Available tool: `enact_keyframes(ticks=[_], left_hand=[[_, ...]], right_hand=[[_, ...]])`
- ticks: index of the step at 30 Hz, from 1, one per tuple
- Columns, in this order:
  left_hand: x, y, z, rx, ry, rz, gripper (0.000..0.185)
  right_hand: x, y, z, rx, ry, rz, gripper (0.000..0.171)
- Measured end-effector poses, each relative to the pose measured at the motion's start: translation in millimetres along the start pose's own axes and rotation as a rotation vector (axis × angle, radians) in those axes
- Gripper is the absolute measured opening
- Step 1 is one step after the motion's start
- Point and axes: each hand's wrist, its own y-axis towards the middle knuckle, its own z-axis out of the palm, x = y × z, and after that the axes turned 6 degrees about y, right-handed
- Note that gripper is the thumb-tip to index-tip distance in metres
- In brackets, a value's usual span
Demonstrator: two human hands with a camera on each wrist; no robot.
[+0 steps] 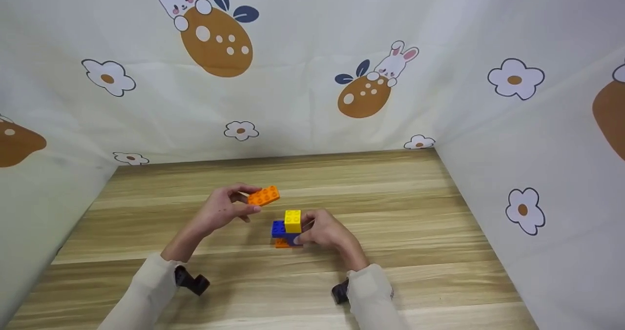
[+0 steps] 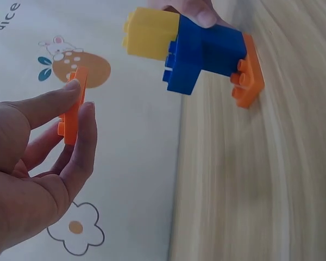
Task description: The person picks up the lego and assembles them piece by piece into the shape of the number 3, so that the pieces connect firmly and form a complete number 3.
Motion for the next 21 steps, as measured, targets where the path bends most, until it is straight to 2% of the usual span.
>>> enact_keyframes(ticks=[5,11,21], left_hand=[[-8.0,1.1,9.4,0.039,0.013,0.029,0.043],[-5.4,0.8,19.7,0.080,0.013,0.099,0.037],[-0.5,2.0,29.0,0.118,0.024,0.075,0.038]], right_hand=[[0.1,0.8,-0.3,-0.003,0.002,-0.011,0.043],[0.0,1.9,-0.3,0.008,0.000,-0.039,0.043],[-0.6,0.6,-0.4,0.009,-0.026,-0.050,0.043]])
